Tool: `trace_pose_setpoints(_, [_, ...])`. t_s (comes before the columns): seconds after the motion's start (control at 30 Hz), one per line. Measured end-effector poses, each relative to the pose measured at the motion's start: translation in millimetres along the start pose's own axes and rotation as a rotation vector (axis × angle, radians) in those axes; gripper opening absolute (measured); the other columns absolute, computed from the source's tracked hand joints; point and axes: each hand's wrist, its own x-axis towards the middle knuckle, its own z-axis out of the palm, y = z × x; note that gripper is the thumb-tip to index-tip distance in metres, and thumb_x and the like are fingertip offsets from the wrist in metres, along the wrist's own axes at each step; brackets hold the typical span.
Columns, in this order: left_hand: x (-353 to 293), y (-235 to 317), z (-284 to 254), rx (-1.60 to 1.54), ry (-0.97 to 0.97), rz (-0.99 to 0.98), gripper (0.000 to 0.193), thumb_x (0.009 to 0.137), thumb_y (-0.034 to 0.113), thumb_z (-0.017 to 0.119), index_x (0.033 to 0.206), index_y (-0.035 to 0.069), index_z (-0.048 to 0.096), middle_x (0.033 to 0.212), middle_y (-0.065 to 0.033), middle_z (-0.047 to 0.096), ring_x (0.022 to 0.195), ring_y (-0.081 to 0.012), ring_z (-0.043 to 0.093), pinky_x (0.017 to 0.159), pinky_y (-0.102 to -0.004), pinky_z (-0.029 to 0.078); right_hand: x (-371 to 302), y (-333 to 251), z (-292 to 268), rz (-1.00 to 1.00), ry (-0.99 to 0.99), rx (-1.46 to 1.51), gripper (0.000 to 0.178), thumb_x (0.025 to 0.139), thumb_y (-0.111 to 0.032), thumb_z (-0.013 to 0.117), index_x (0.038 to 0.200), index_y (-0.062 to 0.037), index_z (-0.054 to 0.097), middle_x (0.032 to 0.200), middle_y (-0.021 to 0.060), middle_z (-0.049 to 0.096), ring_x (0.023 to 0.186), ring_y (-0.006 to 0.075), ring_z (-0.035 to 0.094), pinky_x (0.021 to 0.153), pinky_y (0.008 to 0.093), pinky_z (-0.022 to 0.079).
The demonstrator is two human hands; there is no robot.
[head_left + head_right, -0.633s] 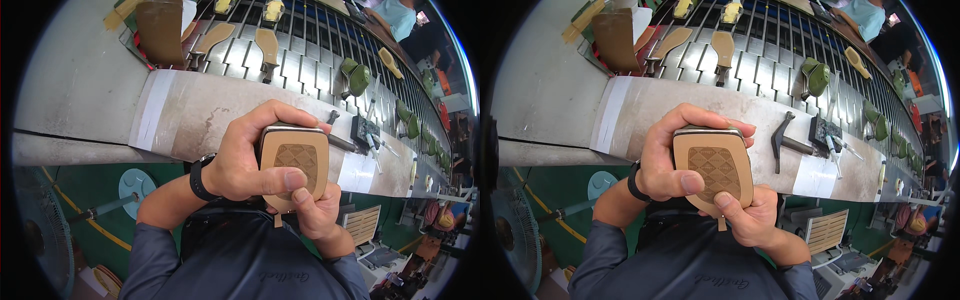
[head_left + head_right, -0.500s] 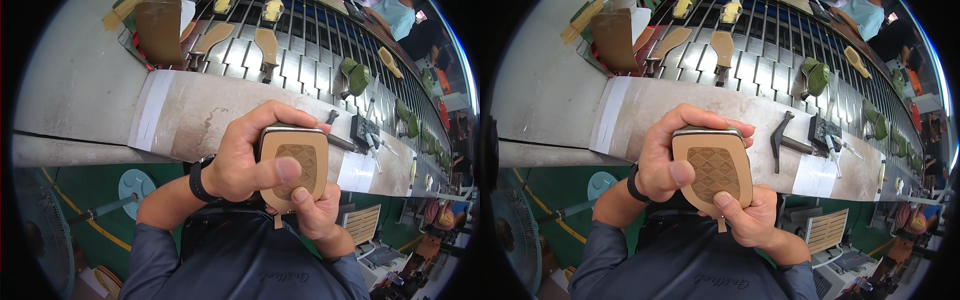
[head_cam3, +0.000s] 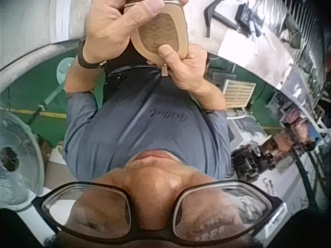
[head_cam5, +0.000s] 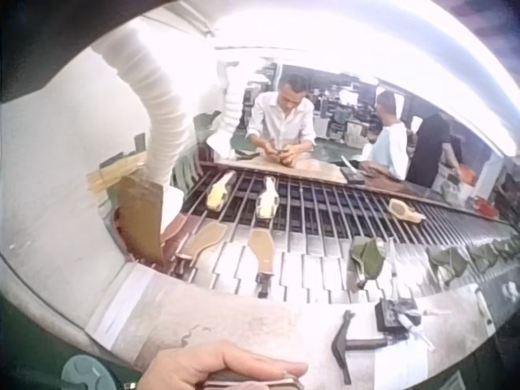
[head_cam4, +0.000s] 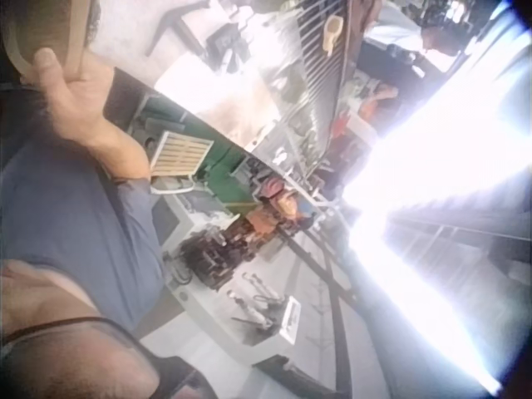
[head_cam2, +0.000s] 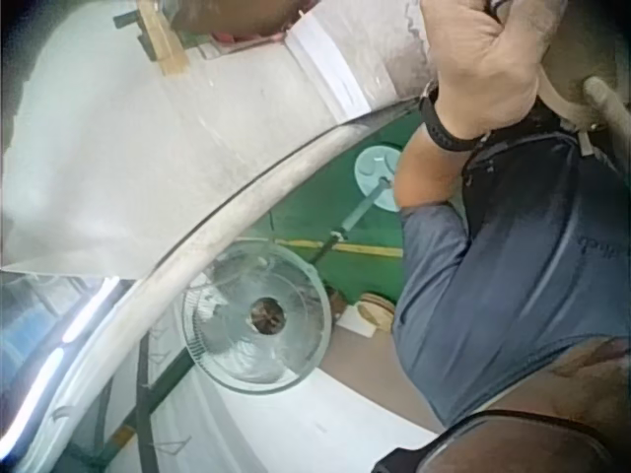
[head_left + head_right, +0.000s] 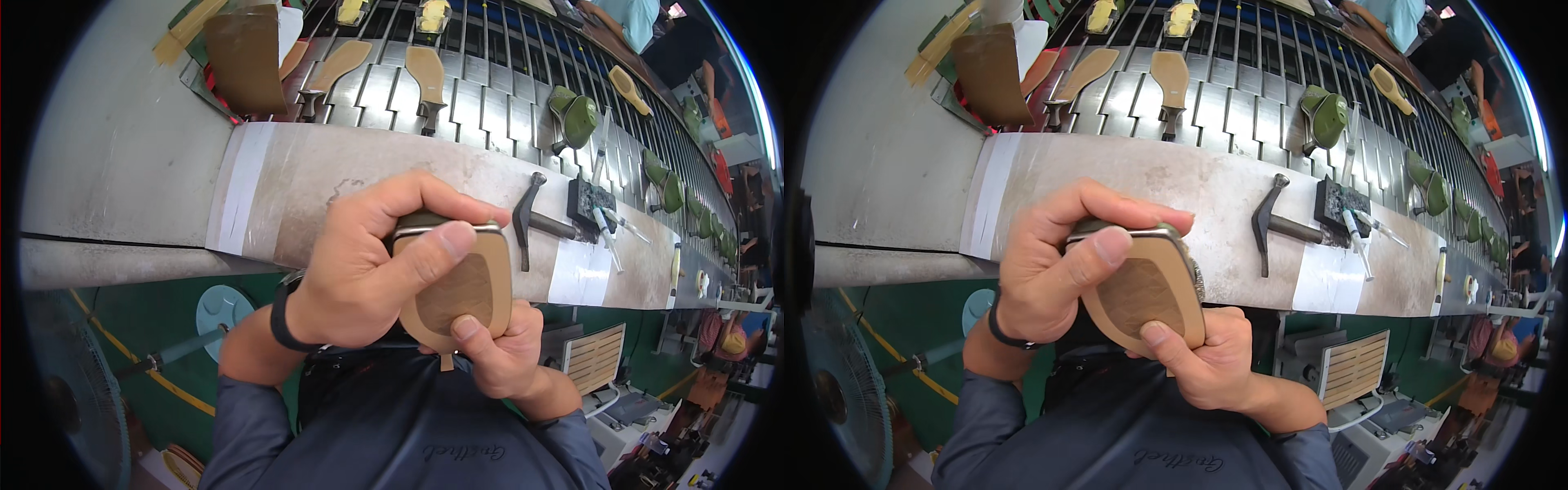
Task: The person assembles high-heeled shoes by picking shoe lasts and soles from a conveyor, pressing the soles onto the lasts by hand, tapping them with a hammer, and placing the assembled shoes back onto the conveyor.
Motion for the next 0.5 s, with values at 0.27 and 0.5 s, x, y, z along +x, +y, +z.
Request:
trace_pose_setpoints(0.27, [29.3,1.9,-12.7,0.117,-0.028,0.005,0.033,0.11,0.028,0.057,0.11,-0.004,0.066,0.111,-0.0217,0.076,0.104,-0.0235,0.074,0.094,-0.0383,0.059,9.5,-12.8,-3.6,0.148,-0.062,0.089,0.03,0.108,-0.021,0.063,0.103,0.006,0.075,0.085,0.01,0.078,0.073,0.0129,0.072,0.064,0.0274,0.058])
trace_pose_setpoints(0.5, [56.0,-49.0,-20.8,-0.336,-0.005,0.038,0.062,0.116,0.045,0.035,0.143,-0.006,0.058,0.131,-0.0181,0.07,0.123,-0.0226,0.067,0.109,-0.0372,0.051,48.5,-11.8,-37.9,0.075,-0.031,0.303,0.042,0.111,-0.029,0.057,0.126,0.0102,0.061,0.099,0.0206,0.075,0.077,0.0228,0.076,0.068,0.0336,0.066])
